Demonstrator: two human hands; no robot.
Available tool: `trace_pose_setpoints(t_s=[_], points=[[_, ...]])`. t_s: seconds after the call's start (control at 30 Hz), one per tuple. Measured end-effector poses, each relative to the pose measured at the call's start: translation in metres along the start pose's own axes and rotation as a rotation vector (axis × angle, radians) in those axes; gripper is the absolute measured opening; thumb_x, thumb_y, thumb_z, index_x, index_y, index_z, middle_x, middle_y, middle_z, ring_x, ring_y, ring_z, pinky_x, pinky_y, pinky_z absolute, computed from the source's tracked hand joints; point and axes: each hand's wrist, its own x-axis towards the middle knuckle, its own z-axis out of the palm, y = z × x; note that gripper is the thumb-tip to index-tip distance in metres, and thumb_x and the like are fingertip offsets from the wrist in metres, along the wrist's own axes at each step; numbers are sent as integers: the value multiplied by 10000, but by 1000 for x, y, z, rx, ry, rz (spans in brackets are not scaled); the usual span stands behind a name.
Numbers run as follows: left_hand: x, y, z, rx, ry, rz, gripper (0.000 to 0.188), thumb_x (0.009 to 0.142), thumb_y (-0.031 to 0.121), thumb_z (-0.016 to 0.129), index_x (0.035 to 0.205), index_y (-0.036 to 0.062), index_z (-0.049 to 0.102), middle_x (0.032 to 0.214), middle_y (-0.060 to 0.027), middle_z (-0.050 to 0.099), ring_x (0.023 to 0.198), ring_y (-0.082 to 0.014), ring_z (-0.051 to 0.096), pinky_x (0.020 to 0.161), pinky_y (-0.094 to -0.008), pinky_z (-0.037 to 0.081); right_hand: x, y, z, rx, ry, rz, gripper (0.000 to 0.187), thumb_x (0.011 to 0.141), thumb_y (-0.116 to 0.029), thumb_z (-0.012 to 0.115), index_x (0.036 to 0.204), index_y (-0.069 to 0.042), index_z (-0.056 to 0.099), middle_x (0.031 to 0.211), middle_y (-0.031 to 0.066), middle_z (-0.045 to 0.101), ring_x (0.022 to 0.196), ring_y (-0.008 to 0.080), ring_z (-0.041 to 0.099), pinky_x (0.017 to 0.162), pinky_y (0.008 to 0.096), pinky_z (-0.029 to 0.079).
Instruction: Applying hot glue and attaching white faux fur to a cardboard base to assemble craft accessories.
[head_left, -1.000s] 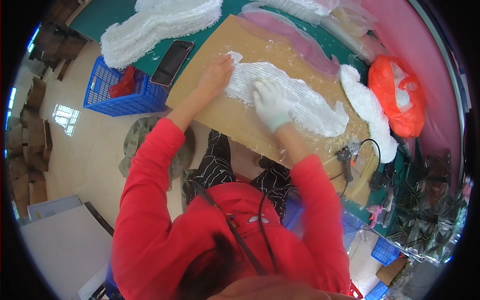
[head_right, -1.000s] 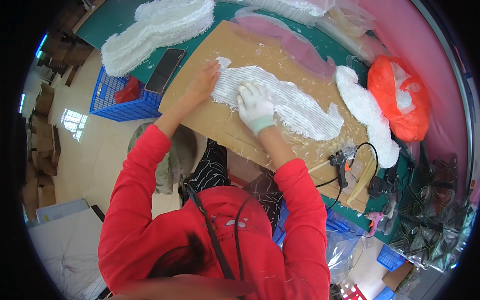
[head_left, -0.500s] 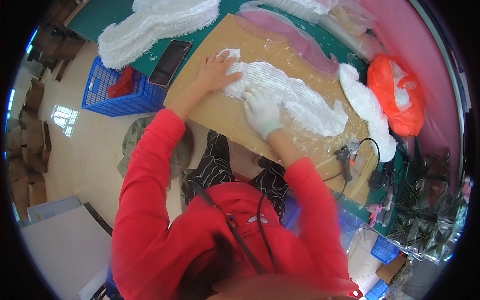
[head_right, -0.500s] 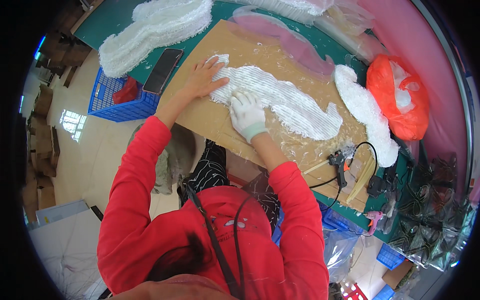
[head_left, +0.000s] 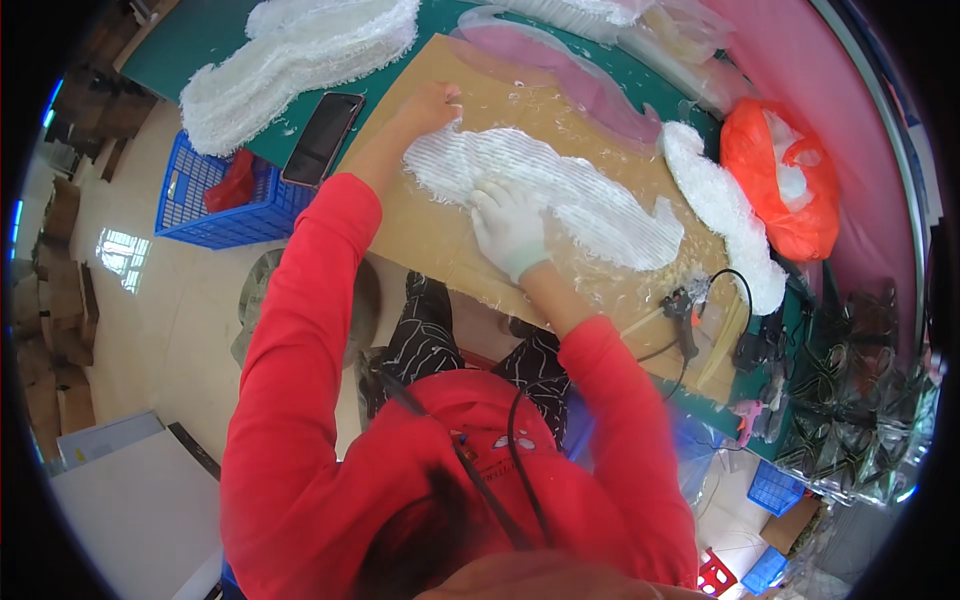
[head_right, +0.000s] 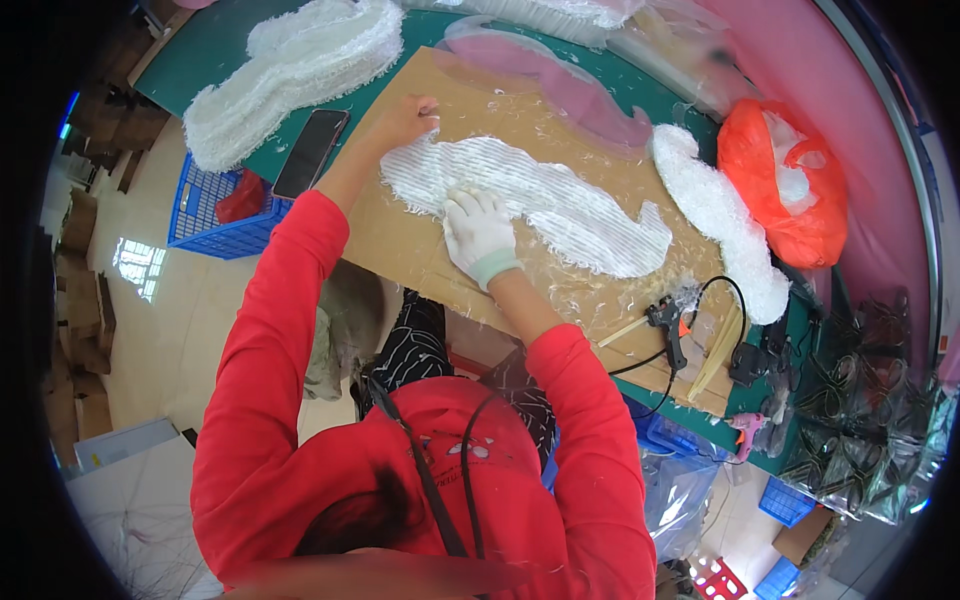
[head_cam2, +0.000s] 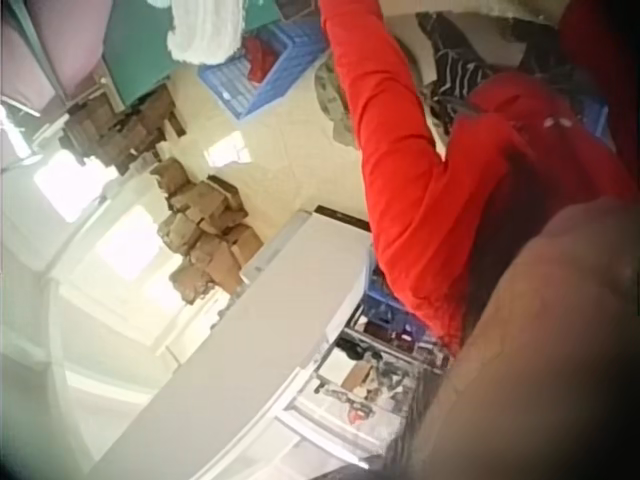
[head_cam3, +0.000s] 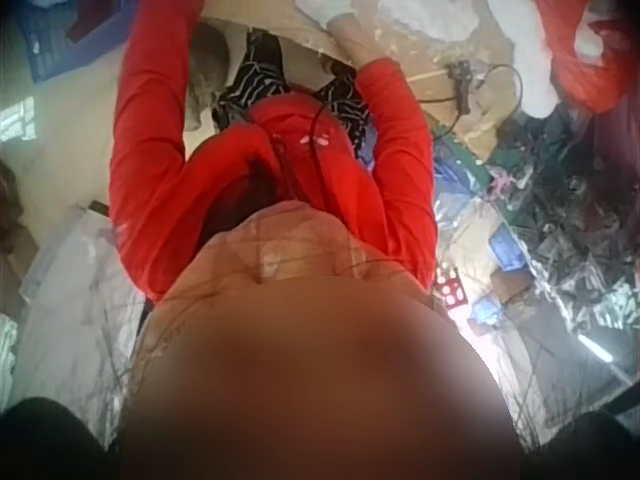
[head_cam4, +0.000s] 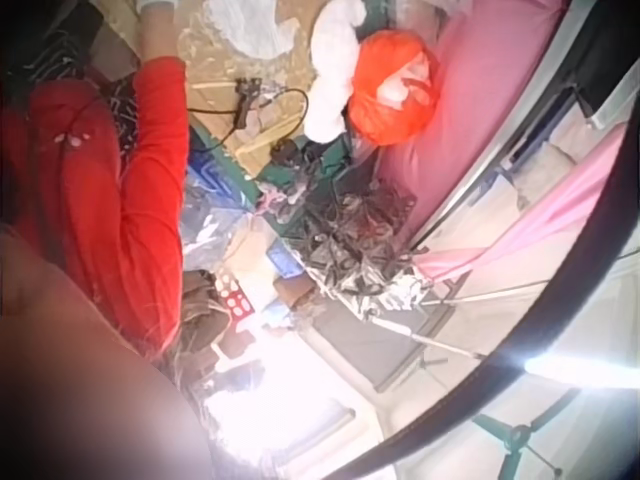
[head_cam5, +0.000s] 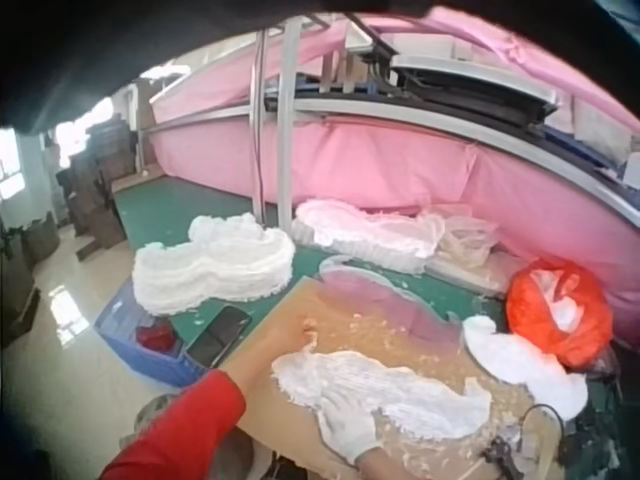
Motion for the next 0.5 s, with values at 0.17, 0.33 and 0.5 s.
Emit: trace_pose_setpoints(t_s=[0.17,0.33,0.5], points=[[8,-7,4,120,-71,7,252,712,171,612,943,70,622,947,-121,621,881,-275,589,774,-345,463,2,-3,-2,-1,-19,0,204,758,-145,547,948,-77,573,1055,53,562,1051,237,486,906,378,361],[9,5,1,56,-151,-72,151,712,185,604,836,115,654,892,-100,632,843,-279,599,745,-365,474,1,-1,-2,-7,-19,14,201,758,-145,547,944,-72,572,1053,51,562,1043,239,487,905,381,359],[3,-2,5,-64,8,-33,130,697,190,627,792,105,654,809,-97,630,799,-270,603,710,-362,478,2,-3,-2,-7,1,-6,194,758,-143,547,937,-72,575,1043,53,566,1025,246,494,902,383,361]])
